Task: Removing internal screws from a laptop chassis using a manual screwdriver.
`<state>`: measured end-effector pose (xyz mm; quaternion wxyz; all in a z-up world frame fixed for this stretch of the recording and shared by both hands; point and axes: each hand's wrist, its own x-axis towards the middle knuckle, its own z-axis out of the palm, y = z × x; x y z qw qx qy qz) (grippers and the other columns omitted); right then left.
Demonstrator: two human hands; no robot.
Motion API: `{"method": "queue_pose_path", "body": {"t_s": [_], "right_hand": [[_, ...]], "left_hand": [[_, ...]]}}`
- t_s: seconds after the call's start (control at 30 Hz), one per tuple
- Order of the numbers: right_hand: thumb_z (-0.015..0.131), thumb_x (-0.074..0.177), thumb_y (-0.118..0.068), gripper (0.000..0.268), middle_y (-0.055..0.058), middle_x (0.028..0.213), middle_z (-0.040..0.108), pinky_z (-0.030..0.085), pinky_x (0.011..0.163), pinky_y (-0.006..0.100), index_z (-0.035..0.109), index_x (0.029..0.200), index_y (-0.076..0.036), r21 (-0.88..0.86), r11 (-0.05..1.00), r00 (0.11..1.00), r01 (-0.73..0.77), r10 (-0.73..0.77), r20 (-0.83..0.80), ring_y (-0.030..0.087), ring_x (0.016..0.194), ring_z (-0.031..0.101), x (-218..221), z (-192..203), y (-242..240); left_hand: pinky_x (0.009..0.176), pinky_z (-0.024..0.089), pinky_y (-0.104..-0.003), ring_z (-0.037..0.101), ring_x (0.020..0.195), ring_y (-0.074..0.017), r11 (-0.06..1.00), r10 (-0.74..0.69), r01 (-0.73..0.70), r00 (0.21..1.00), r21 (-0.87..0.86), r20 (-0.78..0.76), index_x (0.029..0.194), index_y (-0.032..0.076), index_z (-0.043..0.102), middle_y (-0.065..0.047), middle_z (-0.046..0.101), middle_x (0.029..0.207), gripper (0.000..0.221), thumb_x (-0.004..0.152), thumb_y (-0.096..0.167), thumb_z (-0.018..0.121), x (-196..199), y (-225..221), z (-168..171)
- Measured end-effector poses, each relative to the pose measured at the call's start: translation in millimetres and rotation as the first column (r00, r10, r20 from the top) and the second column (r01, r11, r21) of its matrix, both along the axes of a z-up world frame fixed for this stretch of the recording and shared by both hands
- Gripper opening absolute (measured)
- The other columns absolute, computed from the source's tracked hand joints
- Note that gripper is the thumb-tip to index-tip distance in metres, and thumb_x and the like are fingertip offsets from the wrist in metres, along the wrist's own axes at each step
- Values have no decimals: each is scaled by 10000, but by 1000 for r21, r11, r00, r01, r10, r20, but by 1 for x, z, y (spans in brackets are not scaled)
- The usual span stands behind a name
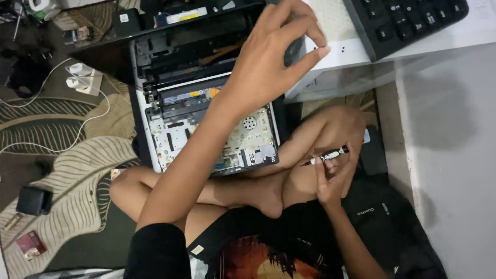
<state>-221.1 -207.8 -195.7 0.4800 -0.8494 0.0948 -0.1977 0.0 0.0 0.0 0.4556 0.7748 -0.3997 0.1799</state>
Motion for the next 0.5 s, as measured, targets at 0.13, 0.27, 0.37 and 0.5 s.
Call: {"method": "queue_pose_path", "body": {"t_s": [0.13,0.27,0.37,0.5], "right_hand": [[643,999,-163,721,253,1525,377,459,1128,425,221,1562,-5,250,965,997,-76,79,1,330,1331,539,2,-8,2],[619,1006,-54,722,262,1267,620,530,1050,391,190,1587,-42,388,914,991,-121,131,1,278,1074,694,1,-11,1],[621,1009,-39,728,236,1167,665,542,1026,380,190,1595,-42,372,920,991,-122,134,-6,263,1009,712,-1,-14,2],[613,1018,-23,747,210,1129,678,526,1046,379,168,1617,-47,389,911,989,-137,146,5,247,1022,703,-2,-20,-1]], "left_hand": [[865,443,-426,464,991,-266,997,18,-13,997,75,-69,1023,133,595,-19,486,1174,67,1053,136,654,3,-7,1],[824,456,-439,467,1033,-286,993,52,-49,999,103,-18,1003,121,585,-47,477,1162,89,1017,92,668,6,-10,-1],[836,460,-454,466,1068,-303,990,56,-55,998,129,-3,1013,116,596,-64,475,1157,63,1015,106,659,7,-10,-1],[821,459,-465,470,1101,-312,982,67,-68,998,178,11,1040,116,590,-69,478,1188,79,1039,153,660,7,-9,-1]]}}
